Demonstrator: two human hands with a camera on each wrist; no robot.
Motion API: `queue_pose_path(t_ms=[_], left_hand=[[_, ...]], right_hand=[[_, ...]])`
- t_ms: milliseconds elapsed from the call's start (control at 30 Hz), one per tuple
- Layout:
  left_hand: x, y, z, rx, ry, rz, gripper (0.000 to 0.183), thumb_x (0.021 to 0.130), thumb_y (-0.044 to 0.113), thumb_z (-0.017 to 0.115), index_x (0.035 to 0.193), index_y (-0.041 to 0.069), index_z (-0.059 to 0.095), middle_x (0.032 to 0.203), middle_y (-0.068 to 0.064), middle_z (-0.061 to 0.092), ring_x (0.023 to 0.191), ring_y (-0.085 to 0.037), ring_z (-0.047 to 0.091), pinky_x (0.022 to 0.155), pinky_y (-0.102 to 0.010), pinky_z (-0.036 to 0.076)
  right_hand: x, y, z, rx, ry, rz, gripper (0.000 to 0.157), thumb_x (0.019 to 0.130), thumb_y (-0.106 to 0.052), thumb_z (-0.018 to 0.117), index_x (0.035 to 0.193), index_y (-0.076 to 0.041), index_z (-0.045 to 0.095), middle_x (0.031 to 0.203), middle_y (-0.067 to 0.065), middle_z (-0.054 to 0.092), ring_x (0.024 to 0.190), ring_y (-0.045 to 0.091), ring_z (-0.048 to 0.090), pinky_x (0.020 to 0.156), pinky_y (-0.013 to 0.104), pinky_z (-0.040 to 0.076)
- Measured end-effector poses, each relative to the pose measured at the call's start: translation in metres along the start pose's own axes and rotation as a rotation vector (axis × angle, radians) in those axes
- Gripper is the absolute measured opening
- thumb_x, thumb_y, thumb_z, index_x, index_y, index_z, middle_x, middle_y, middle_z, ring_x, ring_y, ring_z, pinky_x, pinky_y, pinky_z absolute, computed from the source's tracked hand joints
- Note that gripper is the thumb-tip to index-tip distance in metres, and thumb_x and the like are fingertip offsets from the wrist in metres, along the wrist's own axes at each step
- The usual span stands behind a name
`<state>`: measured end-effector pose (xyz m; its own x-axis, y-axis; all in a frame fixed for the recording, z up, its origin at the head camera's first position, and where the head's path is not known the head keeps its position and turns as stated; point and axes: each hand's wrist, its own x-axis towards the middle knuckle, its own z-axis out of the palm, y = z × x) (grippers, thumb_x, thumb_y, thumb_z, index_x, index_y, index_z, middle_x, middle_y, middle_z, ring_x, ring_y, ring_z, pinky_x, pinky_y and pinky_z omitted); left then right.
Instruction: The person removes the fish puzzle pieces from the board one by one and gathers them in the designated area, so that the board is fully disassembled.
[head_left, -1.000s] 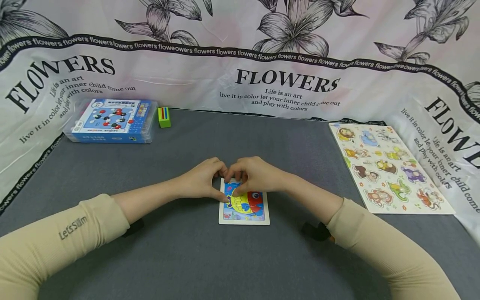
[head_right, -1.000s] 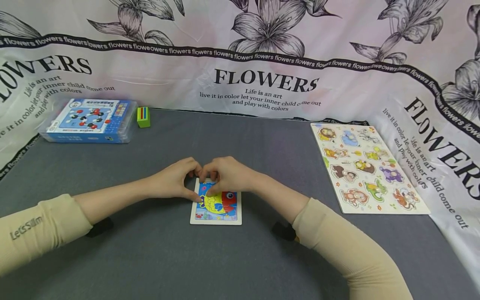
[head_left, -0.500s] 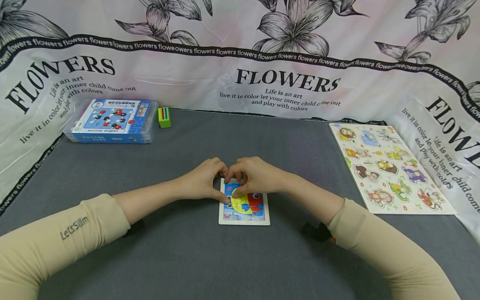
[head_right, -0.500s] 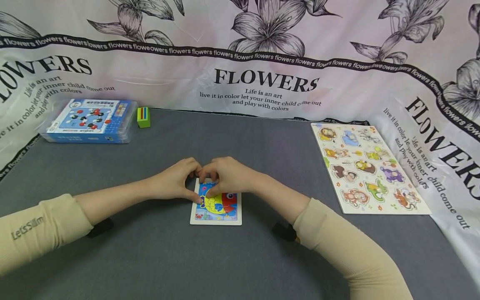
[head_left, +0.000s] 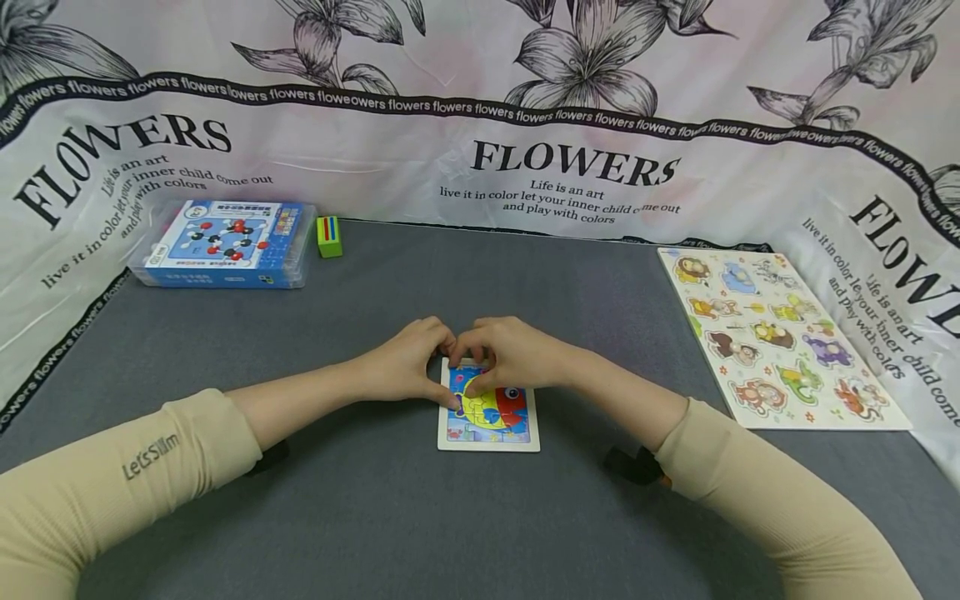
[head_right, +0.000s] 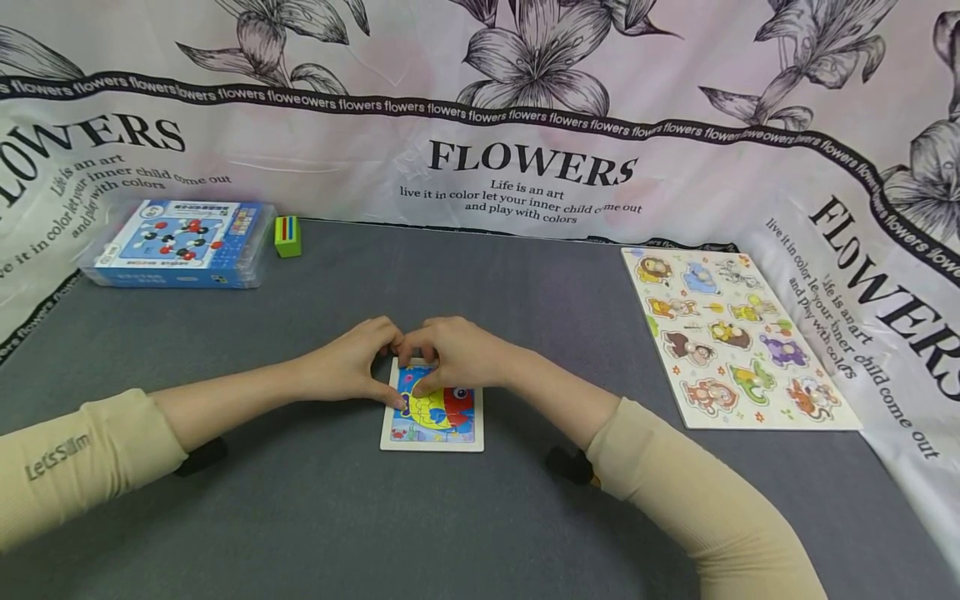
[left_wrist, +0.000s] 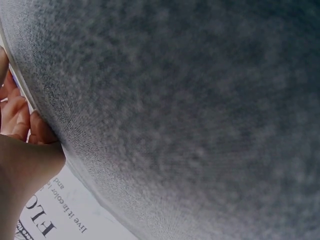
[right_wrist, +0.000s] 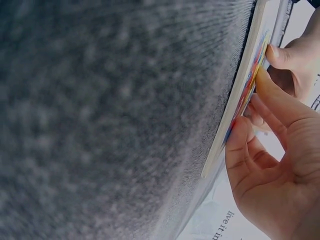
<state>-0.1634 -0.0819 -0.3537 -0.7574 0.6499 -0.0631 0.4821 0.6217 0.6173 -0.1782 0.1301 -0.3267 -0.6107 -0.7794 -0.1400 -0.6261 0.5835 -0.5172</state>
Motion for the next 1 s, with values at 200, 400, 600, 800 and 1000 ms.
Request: queue_pose_path(t_ms=[200,400,600,800,1000], left_hand=[[-0.0010,0.0007,-0.0012,-0.008,-0.003,-0.001,0.058,0.072,0.041,0.087,0.112,0.009,0.059,0.115,-0.007,0.054,0.106,-0.021,0.046,0.090,-0.033,0.040],[-0.0014,0.0009,-0.0010,-0.002,-0.009,-0.003,0.059,0.073,0.042,0.087,0.112,0.009,0.058,0.116,-0.007,0.053,0.107,-0.021,0.046,0.091,-0.034,0.040],[-0.0008,0.0005,-0.0007,0.008,-0.009,0.004,0.060,0.073,0.042,0.086,0.113,0.008,0.058,0.116,-0.007,0.054,0.107,-0.021,0.046,0.091,-0.034,0.040],[-0.0009,0.0005,-0.0012,0.007,-0.009,0.006,0.061,0.073,0.042,0.086,0.114,0.008,0.058,0.116,-0.007,0.054,0.108,-0.021,0.046,0.092,-0.035,0.040],[-0.0017,0.0018,-0.0017,0.000,-0.017,0.001,0.063,0.073,0.043,0.086,0.117,0.008,0.057,0.118,-0.007,0.054,0.108,-0.022,0.046,0.092,-0.035,0.040]], right_hand=[[0.0013,0.0020,0.0006,0.005,0.003,-0.011,0.036,0.079,-0.029,0.083,0.111,-0.022,0.069,0.090,0.000,0.057,0.078,0.012,0.051,0.067,0.022,0.046],[0.0017,0.0013,0.0009,0.028,-0.003,0.002,0.036,0.080,-0.028,0.082,0.112,-0.022,0.066,0.094,0.000,0.058,0.077,0.011,0.053,0.068,0.022,0.049],[0.0007,0.0001,0.0018,0.030,0.004,0.013,0.036,0.080,-0.026,0.083,0.112,-0.021,0.066,0.097,0.000,0.059,0.075,0.010,0.054,0.065,0.022,0.050],[0.0012,-0.0008,0.0025,0.035,0.016,0.011,0.036,0.080,-0.024,0.083,0.111,-0.019,0.065,0.095,-0.001,0.061,0.073,0.010,0.055,0.063,0.022,0.051],[0.0011,-0.0010,0.0034,0.062,0.018,0.028,0.038,0.080,-0.022,0.083,0.112,-0.019,0.063,0.093,-0.002,0.063,0.073,0.010,0.058,0.065,0.023,0.052]])
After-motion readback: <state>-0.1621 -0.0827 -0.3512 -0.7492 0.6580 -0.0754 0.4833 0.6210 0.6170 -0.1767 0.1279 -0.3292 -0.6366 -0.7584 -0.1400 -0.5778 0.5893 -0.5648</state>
